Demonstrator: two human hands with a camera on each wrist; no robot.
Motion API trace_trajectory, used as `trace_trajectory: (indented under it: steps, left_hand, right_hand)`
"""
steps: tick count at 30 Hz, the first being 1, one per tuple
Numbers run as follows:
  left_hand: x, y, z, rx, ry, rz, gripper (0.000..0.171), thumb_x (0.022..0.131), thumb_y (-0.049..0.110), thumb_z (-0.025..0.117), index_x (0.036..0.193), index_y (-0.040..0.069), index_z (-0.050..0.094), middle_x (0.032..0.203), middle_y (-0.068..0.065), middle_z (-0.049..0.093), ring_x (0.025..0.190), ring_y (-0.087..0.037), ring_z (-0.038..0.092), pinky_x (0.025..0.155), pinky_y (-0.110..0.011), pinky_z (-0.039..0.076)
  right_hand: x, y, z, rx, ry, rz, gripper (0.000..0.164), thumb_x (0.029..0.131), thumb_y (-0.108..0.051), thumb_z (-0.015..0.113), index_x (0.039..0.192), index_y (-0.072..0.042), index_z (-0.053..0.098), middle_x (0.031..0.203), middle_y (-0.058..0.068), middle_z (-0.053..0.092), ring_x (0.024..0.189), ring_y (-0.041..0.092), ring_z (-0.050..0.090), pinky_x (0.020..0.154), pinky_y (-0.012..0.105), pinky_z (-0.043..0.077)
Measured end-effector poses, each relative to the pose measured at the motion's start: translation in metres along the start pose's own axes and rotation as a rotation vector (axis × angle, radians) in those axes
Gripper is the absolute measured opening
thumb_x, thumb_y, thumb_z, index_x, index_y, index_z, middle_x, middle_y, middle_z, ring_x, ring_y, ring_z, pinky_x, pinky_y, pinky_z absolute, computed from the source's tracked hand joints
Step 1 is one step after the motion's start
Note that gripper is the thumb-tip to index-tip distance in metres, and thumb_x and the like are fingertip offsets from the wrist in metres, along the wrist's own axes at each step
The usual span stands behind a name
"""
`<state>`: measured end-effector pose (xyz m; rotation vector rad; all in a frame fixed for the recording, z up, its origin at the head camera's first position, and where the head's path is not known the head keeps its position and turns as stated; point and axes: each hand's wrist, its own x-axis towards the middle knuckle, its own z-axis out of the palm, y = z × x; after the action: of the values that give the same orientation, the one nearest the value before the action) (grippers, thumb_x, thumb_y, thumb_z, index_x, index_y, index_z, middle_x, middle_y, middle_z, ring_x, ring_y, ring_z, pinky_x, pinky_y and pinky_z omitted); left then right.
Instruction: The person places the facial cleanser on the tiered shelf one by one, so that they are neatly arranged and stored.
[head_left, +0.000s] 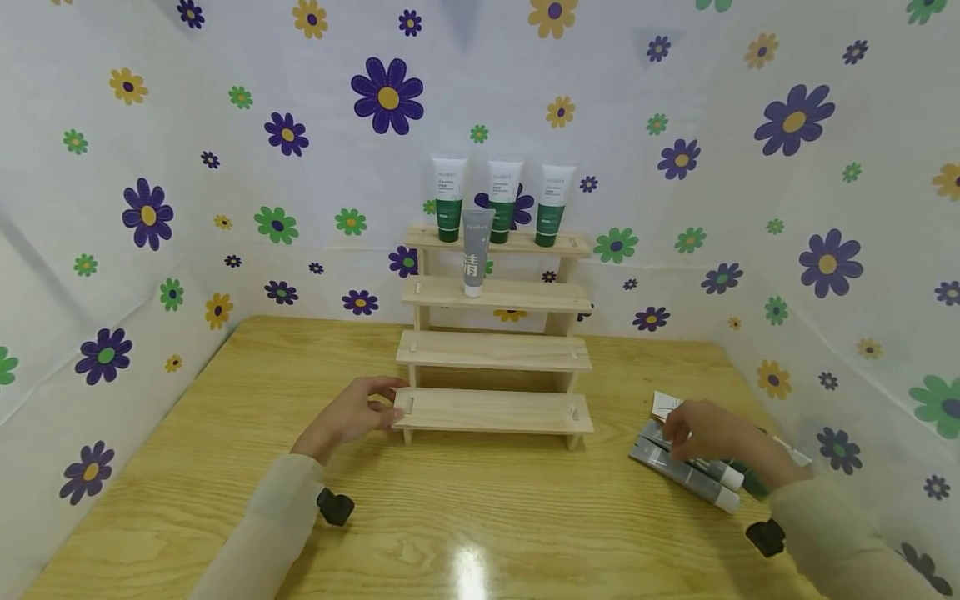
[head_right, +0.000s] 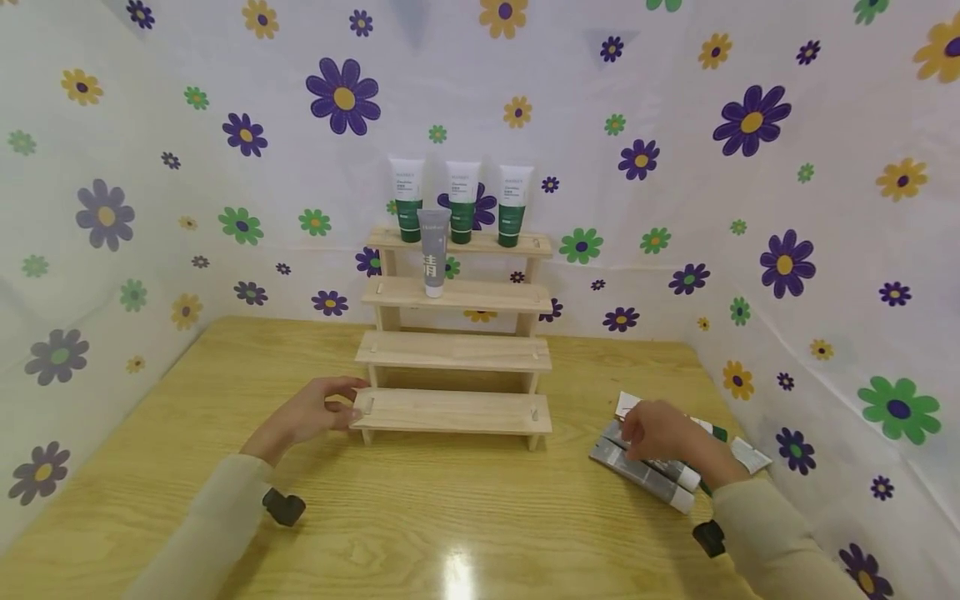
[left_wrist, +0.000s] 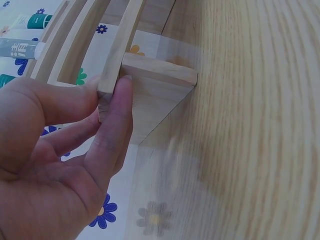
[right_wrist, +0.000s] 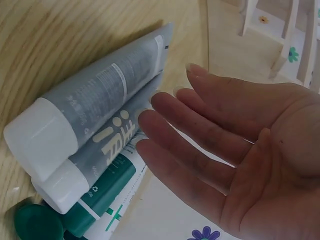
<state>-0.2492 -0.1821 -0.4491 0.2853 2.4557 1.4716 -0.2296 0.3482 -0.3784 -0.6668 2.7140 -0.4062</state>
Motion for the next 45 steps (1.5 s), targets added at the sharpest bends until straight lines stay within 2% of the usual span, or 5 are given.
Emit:
trace_trajectory:
  steps: [10, 18, 28, 36, 45]
  left_hand:
    - [0.000, -0.001, 0.000, -0.001, -0.004, 0.002, 0.053, 0.098, 0.003, 0.068, 0.148, 0.000, 0.051, 0.129, -0.025, 0.057, 0.092, -0.019, 0.069, 0.083, -0.038, 0.064]
    - [-0.001, 0.003, 0.000, -0.004, -0.007, -0.005, 0.052, 0.099, 0.002, 0.066, 0.148, -0.001, 0.050, 0.131, -0.025, 0.055, 0.094, -0.019, 0.069, 0.084, -0.039, 0.064]
    - [-0.001, 0.004, -0.001, -0.010, -0.005, -0.015, 0.051, 0.099, 0.002, 0.066, 0.148, 0.000, 0.050, 0.131, -0.025, 0.055, 0.098, -0.021, 0.070, 0.084, -0.038, 0.064]
    - [-0.001, 0.002, -0.002, -0.006, -0.005, -0.023, 0.052, 0.099, 0.003, 0.067, 0.148, 0.001, 0.050, 0.132, -0.025, 0.055, 0.097, -0.020, 0.070, 0.084, -0.038, 0.064]
    - [-0.002, 0.003, -0.001, -0.001, -0.003, -0.027, 0.052, 0.099, 0.004, 0.067, 0.148, 0.002, 0.050, 0.133, -0.025, 0.054, 0.099, -0.021, 0.070, 0.085, -0.039, 0.064]
  right_hand:
    - [-0.003, -0.006, 0.011, 0.014, -0.013, 0.068, 0.027, 0.075, -0.001, 0.086, 0.098, -0.001, 0.071, 0.092, 0.006, 0.070, 0.083, 0.018, 0.063, 0.072, 0.034, 0.056]
    - [-0.001, -0.010, 0.028, -0.090, 0.036, 0.045, 0.032, 0.071, -0.006, 0.090, 0.099, -0.006, 0.075, 0.086, 0.001, 0.067, 0.076, 0.012, 0.056, 0.065, 0.030, 0.051]
    - [0.007, -0.020, 0.045, -0.202, 0.085, -0.043, 0.028, 0.070, 0.003, 0.078, 0.073, -0.018, 0.059, 0.064, -0.010, 0.040, 0.060, 0.006, 0.029, 0.056, 0.023, 0.020]
    - [0.008, -0.024, 0.050, -0.259, 0.114, -0.002, 0.026, 0.076, -0.008, 0.083, 0.100, -0.015, 0.077, 0.090, -0.004, 0.071, 0.073, 0.008, 0.053, 0.059, 0.028, 0.046]
    - [0.010, -0.021, 0.049, -0.191, 0.185, -0.037, 0.029, 0.078, -0.009, 0.079, 0.106, -0.005, 0.076, 0.094, 0.005, 0.075, 0.076, 0.012, 0.062, 0.061, 0.028, 0.049]
